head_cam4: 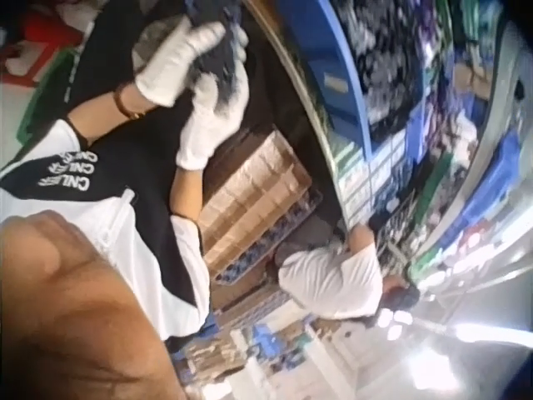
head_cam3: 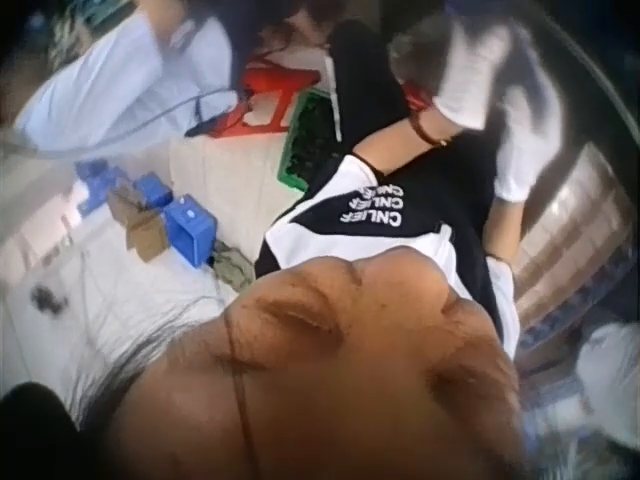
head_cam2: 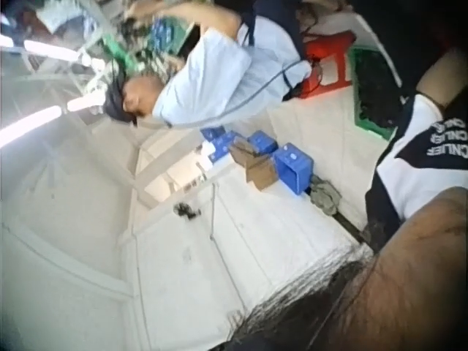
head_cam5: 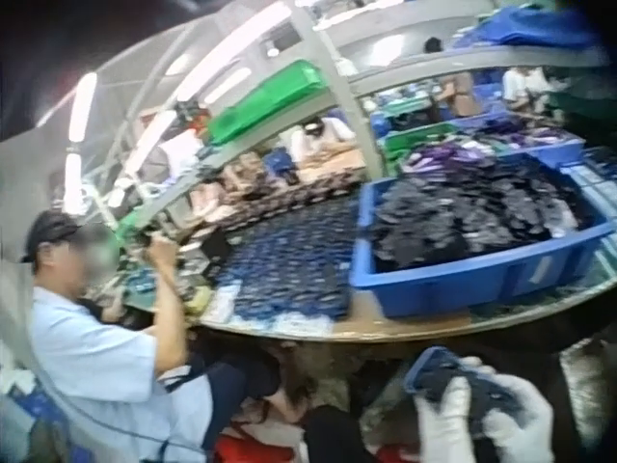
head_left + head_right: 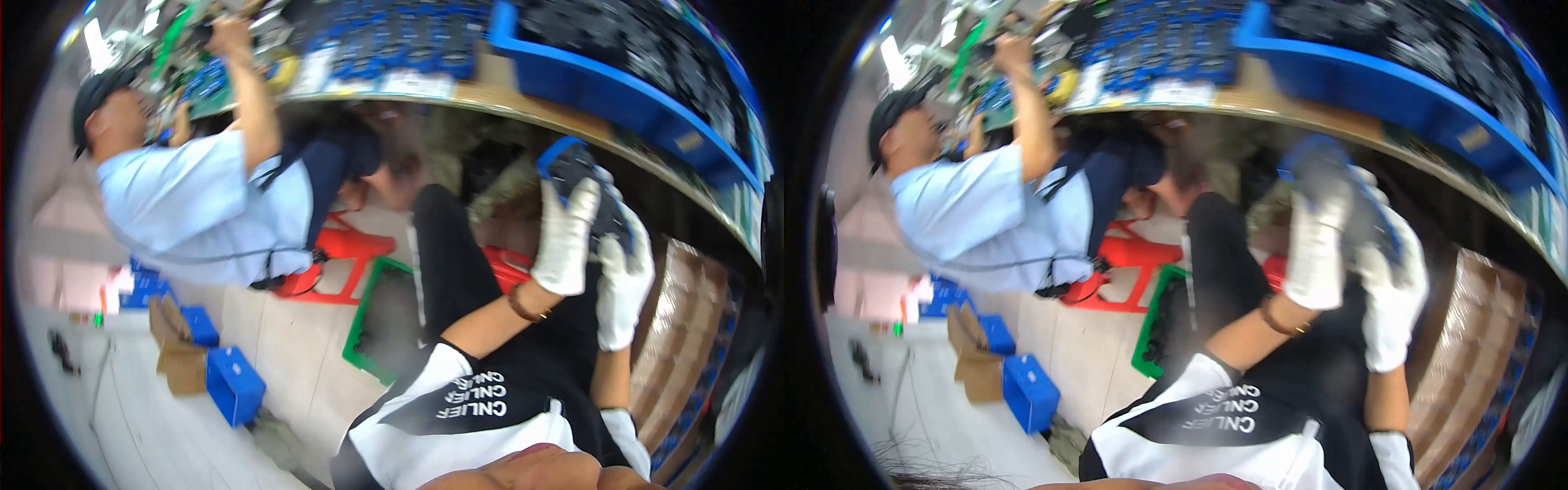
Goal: The person assembles toy cars by repeatedly taking plastic chassis parts from a bin and fitting them onto toy car bodies by hand.
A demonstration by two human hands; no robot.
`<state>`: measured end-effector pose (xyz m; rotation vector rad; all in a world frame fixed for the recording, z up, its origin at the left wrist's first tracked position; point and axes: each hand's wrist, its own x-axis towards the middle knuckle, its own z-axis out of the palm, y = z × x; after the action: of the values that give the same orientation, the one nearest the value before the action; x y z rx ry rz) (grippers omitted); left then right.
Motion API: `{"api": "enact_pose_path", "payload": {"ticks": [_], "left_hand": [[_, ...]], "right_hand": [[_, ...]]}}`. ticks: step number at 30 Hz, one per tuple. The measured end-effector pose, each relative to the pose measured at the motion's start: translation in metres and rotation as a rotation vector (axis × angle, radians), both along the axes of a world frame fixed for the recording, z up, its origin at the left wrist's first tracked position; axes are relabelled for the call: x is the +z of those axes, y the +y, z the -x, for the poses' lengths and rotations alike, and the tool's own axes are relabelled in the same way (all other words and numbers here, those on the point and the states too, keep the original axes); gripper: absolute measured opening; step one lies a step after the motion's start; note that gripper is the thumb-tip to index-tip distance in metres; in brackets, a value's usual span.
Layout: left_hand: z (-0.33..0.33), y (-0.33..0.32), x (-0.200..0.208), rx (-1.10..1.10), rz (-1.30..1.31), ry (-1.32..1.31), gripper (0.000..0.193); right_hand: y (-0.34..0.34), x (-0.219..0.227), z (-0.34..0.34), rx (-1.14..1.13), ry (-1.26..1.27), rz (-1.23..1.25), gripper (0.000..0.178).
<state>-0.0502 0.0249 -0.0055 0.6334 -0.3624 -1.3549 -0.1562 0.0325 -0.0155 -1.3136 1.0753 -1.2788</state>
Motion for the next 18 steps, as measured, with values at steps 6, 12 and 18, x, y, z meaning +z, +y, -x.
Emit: {"api": "enact_pose_path", "payload": {"ticks": [6,12,18], "left_hand": [[-0.051,0.014,-0.018,0.168,-0.071,-0.474,0.052],[-0.274,-0.027,0.024,0.835,-0.053,-0.663,0.040],[-0.436,-0.120,0.044,0.680,-0.683,-2.561,0.034]], "right_hand": [[0.004,0.020,-0.029,0.168,-0.063,-0.033,0.058],[-0.010,0.016,0.003,0.207,0.466,0.338,0.028],[-0.010,0.015,0.096,-0.104,0.748,0.491,0.022]]}}
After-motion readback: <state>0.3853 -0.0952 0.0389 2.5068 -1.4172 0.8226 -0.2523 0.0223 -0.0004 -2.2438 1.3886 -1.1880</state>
